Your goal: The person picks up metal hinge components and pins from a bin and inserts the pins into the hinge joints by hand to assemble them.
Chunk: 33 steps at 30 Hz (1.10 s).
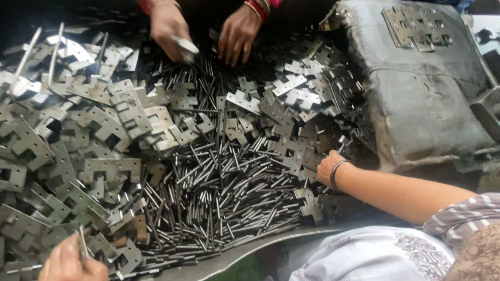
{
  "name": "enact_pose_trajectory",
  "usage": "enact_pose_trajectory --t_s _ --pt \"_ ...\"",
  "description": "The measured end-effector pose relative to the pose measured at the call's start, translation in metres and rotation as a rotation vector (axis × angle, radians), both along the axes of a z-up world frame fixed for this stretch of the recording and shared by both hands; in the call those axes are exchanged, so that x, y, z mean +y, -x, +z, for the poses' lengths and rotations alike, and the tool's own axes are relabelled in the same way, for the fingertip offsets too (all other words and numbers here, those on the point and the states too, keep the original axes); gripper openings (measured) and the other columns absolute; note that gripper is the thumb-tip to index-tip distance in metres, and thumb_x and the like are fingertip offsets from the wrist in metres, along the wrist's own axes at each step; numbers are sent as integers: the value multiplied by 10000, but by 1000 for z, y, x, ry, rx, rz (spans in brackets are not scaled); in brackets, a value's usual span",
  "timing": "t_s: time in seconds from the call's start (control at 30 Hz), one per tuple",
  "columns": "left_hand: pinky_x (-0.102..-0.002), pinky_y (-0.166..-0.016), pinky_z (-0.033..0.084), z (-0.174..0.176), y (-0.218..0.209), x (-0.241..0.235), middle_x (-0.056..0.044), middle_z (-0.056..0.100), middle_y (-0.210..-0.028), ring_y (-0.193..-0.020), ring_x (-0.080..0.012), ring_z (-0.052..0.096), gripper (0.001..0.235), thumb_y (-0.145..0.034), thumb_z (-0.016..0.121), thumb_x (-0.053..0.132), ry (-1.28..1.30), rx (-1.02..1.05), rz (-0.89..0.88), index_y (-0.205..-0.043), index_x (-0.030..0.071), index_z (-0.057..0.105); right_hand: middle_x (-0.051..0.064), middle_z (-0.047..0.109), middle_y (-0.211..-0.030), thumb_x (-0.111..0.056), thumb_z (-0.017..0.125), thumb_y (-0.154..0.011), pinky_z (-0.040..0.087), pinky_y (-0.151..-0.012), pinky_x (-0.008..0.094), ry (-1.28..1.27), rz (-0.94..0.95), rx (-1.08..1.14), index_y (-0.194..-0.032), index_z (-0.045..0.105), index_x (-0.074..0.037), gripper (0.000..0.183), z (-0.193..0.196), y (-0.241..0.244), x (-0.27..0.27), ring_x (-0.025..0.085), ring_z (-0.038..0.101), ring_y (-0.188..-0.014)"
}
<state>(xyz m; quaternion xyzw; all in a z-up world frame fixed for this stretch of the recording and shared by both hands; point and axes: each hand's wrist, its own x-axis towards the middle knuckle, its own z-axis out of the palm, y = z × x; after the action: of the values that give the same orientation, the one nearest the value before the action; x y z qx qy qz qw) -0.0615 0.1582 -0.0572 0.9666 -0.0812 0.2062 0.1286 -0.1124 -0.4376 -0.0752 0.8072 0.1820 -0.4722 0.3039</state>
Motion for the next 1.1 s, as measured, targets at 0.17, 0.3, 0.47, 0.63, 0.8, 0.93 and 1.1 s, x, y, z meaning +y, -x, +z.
enact_pose_trajectory --t_s 0.17,0.3,0.47,0.63,0.8,0.93,1.1 --pt "-388 -885 551 14 3 -8 -76 723 -1105 -981 -280 701 374 -882 632 14 140 -15 -114 -1229 131 708 25 732 -1161 -216 631 -964 487 -868 522 18 -80 9 -1106 770 -189 201 25 -14 20 240 690 -1108" --pt "-411 -936 541 21 0 -12 -114 709 -1150 -1040 -310 687 448 -804 615 37 135 -10 -142 -1246 58 681 73 733 -1196 -140 852 -695 552 -868 457 60 -238 175 -1114 790 -143 424 42 -40 30 257 683 -1143" --pt "-441 -952 544 37 -3 -20 -121 709 -1150 -1044 -336 684 386 -798 596 -14 180 52 -165 -1163 71 689 187 725 -1239 -122 822 -693 589 -859 403 -133 -379 191 -1264 671 19 607 52 -69 39 291 718 -1115" --pt "-443 -961 542 40 -1 -25 -126 706 -1127 -1043 -345 679 362 -825 590 -16 179 62 -132 -1166 64 681 164 728 -1148 59 771 -668 624 -779 369 -396 -892 124 -1336 614 -61 697 122 -123 70 287 748 -941" --pt "-445 -964 538 38 -3 -22 -129 704 -1118 -1046 -343 676 385 -807 580 -22 182 67 -135 -1167 73 678 182 795 -1051 86 719 -692 549 -720 422 -573 -824 -82 -1260 755 -67 590 180 -138 93 279 693 -858" --pt "-450 -959 536 35 -2 -22 -137 701 -1122 -1053 -345 671 396 -781 606 -5 180 93 -129 -1167 63 665 75 657 -1317 91 661 -728 609 -883 329 -785 -548 -300 -1358 672 -237 710 165 -107 107 235 708 -1062" --pt "-447 -958 536 35 -2 -23 -143 707 -1116 -1051 -346 677 377 -792 613 9 166 87 -120 -1161 59 671 60 533 -1495 149 670 -625 486 -1106 351 -911 -417 -240 -1441 578 -238 908 111 -76 84 296 570 -1320"
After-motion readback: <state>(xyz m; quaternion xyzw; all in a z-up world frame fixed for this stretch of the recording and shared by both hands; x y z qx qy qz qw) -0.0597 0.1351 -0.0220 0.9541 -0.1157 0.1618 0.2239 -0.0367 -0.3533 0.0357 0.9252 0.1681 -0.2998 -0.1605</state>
